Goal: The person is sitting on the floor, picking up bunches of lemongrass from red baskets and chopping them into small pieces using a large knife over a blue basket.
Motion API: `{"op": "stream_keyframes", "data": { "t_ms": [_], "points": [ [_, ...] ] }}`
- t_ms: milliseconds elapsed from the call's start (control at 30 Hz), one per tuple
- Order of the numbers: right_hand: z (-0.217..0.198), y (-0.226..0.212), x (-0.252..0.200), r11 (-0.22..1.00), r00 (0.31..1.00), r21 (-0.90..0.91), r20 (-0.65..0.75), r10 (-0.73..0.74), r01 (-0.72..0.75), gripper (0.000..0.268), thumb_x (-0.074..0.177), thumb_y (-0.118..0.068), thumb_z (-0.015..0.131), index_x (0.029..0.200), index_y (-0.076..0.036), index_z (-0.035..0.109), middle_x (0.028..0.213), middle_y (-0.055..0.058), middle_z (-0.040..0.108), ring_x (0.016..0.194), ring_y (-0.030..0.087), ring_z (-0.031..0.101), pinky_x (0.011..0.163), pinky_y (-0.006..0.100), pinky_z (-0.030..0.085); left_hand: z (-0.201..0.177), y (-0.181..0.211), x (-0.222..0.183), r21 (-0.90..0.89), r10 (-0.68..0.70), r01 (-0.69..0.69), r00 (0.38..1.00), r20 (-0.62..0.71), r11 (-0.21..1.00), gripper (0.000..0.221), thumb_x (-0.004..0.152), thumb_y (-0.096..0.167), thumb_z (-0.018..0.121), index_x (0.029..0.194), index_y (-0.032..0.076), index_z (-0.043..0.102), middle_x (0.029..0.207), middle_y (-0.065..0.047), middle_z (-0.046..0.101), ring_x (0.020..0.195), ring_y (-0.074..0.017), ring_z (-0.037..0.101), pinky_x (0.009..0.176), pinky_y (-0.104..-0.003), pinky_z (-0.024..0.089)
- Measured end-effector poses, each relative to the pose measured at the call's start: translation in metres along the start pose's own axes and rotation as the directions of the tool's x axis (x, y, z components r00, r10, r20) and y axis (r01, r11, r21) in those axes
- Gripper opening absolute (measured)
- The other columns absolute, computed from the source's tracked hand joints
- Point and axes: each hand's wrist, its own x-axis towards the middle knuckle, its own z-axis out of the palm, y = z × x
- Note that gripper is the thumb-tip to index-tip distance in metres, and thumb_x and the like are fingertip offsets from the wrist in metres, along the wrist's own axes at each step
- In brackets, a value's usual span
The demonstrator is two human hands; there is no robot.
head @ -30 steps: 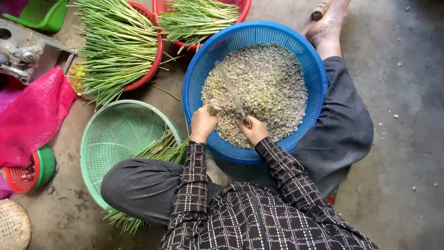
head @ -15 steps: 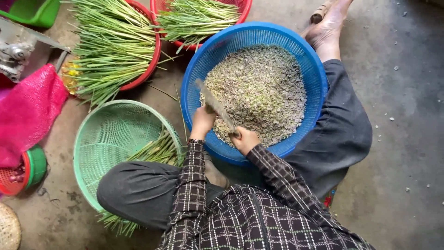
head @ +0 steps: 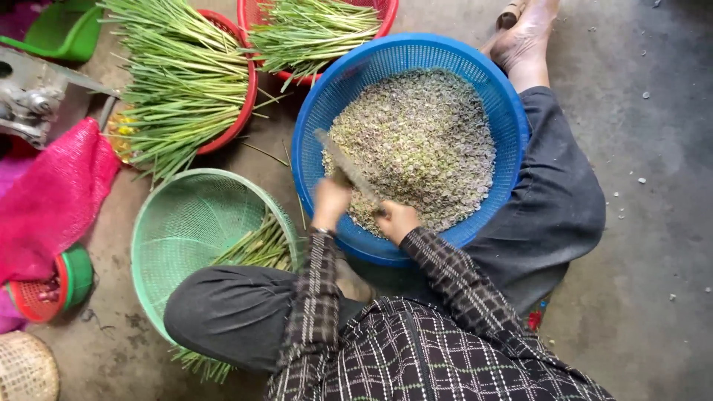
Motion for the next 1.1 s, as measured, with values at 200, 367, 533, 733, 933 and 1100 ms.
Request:
{"op": "stream_keyframes", "data": {
  "t_ms": [200, 367, 533, 733, 933, 1100],
  "points": [
    [0.007, 0.019, 0.033, 1.000, 0.999, 0.009, -0.046, -0.020, 0.021, 0.025, 0.083, -0.042, 0.067, 0.080, -0.018, 0.061, 0.071, 0.008, 0.069, 0.083, 0.035, 0.073, 0.077, 0.047, 0.058, 0.028, -0.011, -0.026, 0.004, 0.050, -0.050, 0.993, 0.111, 0.999, 0.035, 0.076, 0.018, 0.062, 0.102, 0.003, 0.078, 0.098, -0.020, 0.077, 0.106, -0.0425, 0.071, 0.092, -0.057, 0.054],
    [-0.012, -0.013, -0.008, 0.996, 0.996, 0.029, -0.027, -0.089, 0.090, 0.031, 0.084, -0.044, 0.068, 0.078, -0.015, 0.059, 0.070, 0.012, 0.068, 0.082, 0.039, 0.071, 0.074, 0.050, 0.058, 0.001, -0.029, 0.009, -0.121, 0.053, -0.056, 0.998, -0.033, 0.991, 0.030, 0.076, 0.015, 0.059, 0.096, 0.004, 0.078, 0.087, -0.018, 0.076, 0.096, -0.0395, 0.073, 0.080, -0.043, 0.057],
    [-0.004, -0.001, 0.023, 0.999, 0.998, 0.037, -0.063, -0.006, 0.008, 0.030, 0.081, -0.039, 0.069, 0.075, -0.015, 0.053, 0.068, 0.011, 0.066, 0.082, 0.038, 0.071, 0.073, 0.048, 0.056, 0.012, 0.008, -0.038, -0.149, 0.074, -0.066, 0.996, 0.046, 0.987, 0.032, 0.070, 0.014, 0.061, 0.095, 0.003, 0.077, 0.083, -0.016, 0.075, 0.094, -0.0372, 0.074, 0.084, -0.040, 0.058],
    [-0.007, 0.002, 0.004, 1.000, 1.000, 0.022, 0.024, -0.002, 0.001, 0.033, 0.081, -0.046, 0.071, 0.078, -0.015, 0.058, 0.074, 0.013, 0.069, 0.086, 0.038, 0.072, 0.076, 0.050, 0.058, 0.015, -0.029, -0.006, -0.082, -0.009, 0.009, 1.000, 0.005, 0.997, 0.031, 0.074, 0.019, 0.062, 0.097, 0.005, 0.077, 0.092, -0.017, 0.077, 0.102, -0.0393, 0.072, 0.087, -0.052, 0.054],
    [-0.011, -0.001, 0.014, 0.999, 0.998, 0.036, -0.051, 0.025, -0.024, 0.028, 0.082, -0.042, 0.067, 0.079, -0.016, 0.062, 0.073, 0.010, 0.070, 0.086, 0.037, 0.071, 0.077, 0.049, 0.058, 0.008, -0.007, -0.021, -0.074, 0.055, -0.051, 0.997, 0.062, 0.996, 0.037, 0.080, 0.021, 0.063, 0.110, 0.006, 0.077, 0.104, -0.019, 0.077, 0.110, -0.0408, 0.069, 0.094, -0.053, 0.055],
    [0.000, -0.001, 0.015, 0.998, 0.999, 0.049, -0.022, -0.027, 0.028, 0.030, 0.085, -0.041, 0.070, 0.079, -0.012, 0.063, 0.075, 0.013, 0.072, 0.088, 0.039, 0.072, 0.080, 0.050, 0.057, 0.011, 0.009, -0.029, -0.025, 0.028, -0.027, 0.999, 0.034, 0.999, 0.037, 0.073, 0.017, 0.059, 0.101, 0.003, 0.078, 0.095, -0.016, 0.077, 0.105, -0.0363, 0.072, 0.090, -0.052, 0.056]
  ]
}}
